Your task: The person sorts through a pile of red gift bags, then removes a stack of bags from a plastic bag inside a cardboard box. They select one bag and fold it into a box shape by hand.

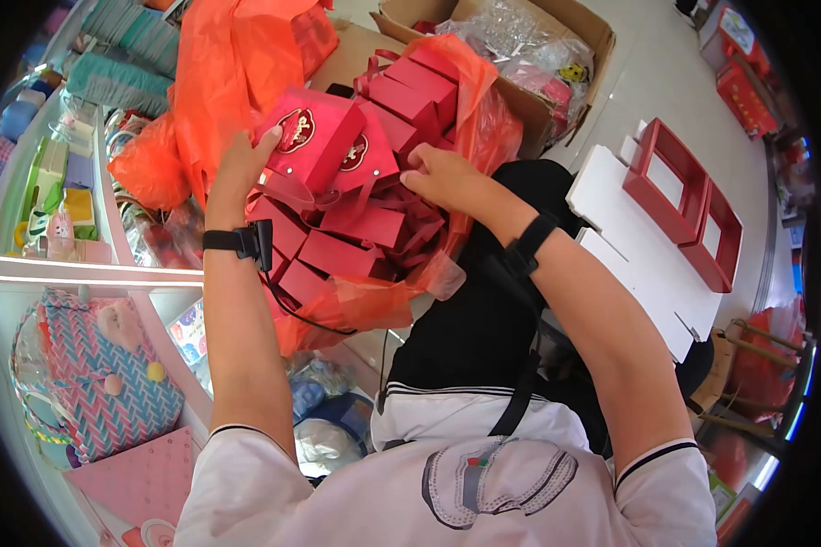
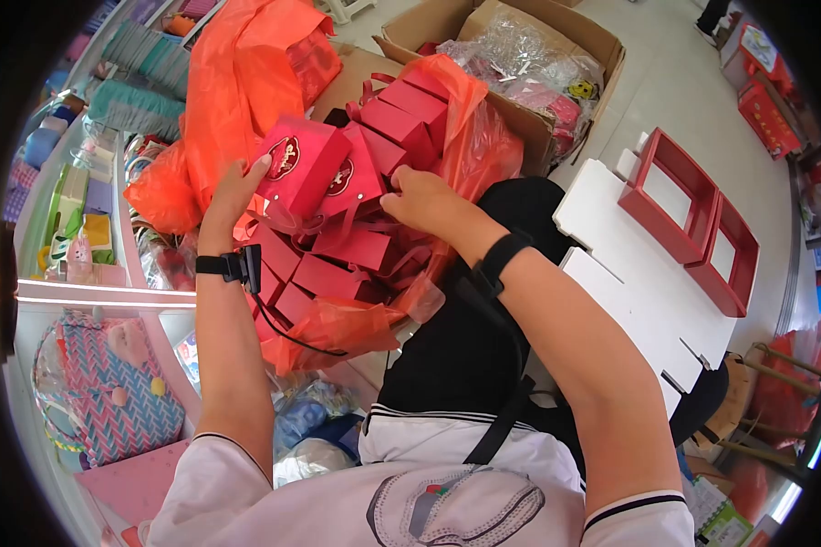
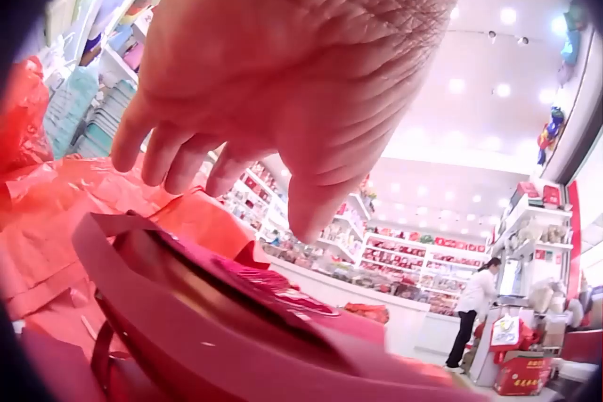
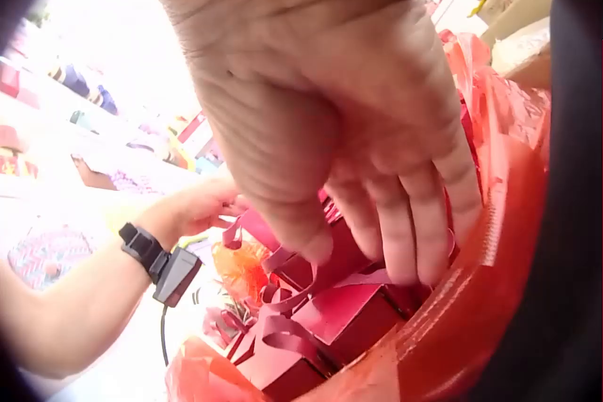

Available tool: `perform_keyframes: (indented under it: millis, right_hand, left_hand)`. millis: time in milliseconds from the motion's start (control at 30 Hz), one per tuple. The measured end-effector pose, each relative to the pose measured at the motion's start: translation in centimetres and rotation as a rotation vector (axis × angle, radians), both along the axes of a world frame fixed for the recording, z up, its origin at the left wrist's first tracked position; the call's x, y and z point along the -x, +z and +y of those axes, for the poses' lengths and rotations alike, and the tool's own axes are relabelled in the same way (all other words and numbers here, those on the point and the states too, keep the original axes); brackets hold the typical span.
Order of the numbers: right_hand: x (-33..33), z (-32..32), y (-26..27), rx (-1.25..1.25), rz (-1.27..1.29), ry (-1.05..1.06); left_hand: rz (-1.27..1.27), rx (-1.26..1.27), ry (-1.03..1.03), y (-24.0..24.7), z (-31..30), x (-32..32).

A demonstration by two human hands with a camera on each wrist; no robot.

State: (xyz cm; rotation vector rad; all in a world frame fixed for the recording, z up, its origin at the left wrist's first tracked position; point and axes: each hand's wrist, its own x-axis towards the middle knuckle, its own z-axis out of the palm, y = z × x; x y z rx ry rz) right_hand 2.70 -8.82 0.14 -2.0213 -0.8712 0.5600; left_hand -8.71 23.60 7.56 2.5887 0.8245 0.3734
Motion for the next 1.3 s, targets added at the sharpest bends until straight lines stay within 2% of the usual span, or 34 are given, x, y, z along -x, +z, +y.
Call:
perform_keyframes:
  millis: [67, 167, 267, 333, 367, 400, 433, 467, 567, 667, 767, 867, 967, 1000, 1033, 1100, 1200, 1267, 1300]
  right_hand:
    - [-1.5, 1.8, -2.4, -0.039, -0.036, -0.119]
    - [-1.8, 1.1, -0.2, 0.264, -0.076, 0.227]
    - [-0.9, 1.2, -2.7, 0.679, -0.208, 0.525]
    - [0.3, 0.4, -1.9, 0.751, -0.261, 0.588]
    - [0.8, 0.2, -1.6, 0.783, -0.291, 0.62]
    - [0.9, 0.1, -2.0, 0.771, -0.29, 0.623]
    - [0.8, 0.1, -2.7, 0.76, -0.29, 0.624]
    - [0.6, 0.0, -3.0, 0.75, -0.29, 0.623]
    - [0.2, -0.1, -2.5, 0.8, -0.28, 0.696]
    - [-1.1, 0.1, -0.9, 0.75, -0.222, 0.618]
    - [-3.7, -0.1, 1.0, 0.376, 0.174, 0.294]
    - [-4.3, 1.3, 2.9, -0.059, 0.474, -0.053]
    - [-3.5, 2.6, 4.3, 0.005, 0.462, -0.029]
    - [-3.5, 3.0, 4.1, 0.105, 0.452, 0.001]
    - [-3.5, 3.3, 3.1, 0.125, 0.422, -0.008]
    - [-3.3, 4.0, 0.9, 0.161, 0.362, -0.03]
    - [-2.9, 2.7, 0.3, 0.055, 0.559, -0.058]
    - [-2.6, 2.3, 0.2, 0.039, 0.628, -0.056]
    - [-2.6, 2.4, 0.3, 0.051, 0.626, -0.051]
  left_hand:
    - [-0.071, 0.149, 0.018, -1.2, 0.5, 0.8]
    - [-0.189, -0.149, 0.083, 1.1, -1.6, 3.0]
    - [-0.131, 0.242, -0.076, 6.2, -9.8, 5.0]
    - [-0.093, 0.601, -0.425, 4.0, -13.7, 5.4]
    - [0.058, 0.448, -0.534, 3.7, -16.0, 5.1]
    - [-0.051, 0.304, -0.75, 0.6, -16.7, 4.7]
    - [0.046, 0.209, -0.807, -1.1, -17.7, 4.3]
    - [0.085, 0.132, -0.761, -2.6, -19.0, 4.3]
    - [0.109, -0.318, -0.748, -7.0, -18.8, 4.1]
    - [0.499, -0.327, -0.761, -6.6, -18.3, 4.6]
    - [0.479, -0.342, -0.805, -6.6, -17.4, 7.4]
    - [0.309, -0.391, -0.822, -7.9, -17.0, 9.1]
    - [0.249, -0.33, -0.818, -7.4, -17.3, 9.3]
    - [0.239, -0.302, -0.814, -7.0, -17.5, 9.1]
    - [0.262, -0.202, -0.785, -5.9, -17.7, 9.0]
    - [0.304, -0.005, -0.727, -2.9, -18.0, 8.6]
    - [0.168, 0.15, -0.666, 3.0, -16.5, 6.4]
    - [-0.129, -0.15, -0.53, 4.9, -13.7, 4.6]
    - [-0.202, -0.211, -0.425, 4.6, -11.5, 3.6]
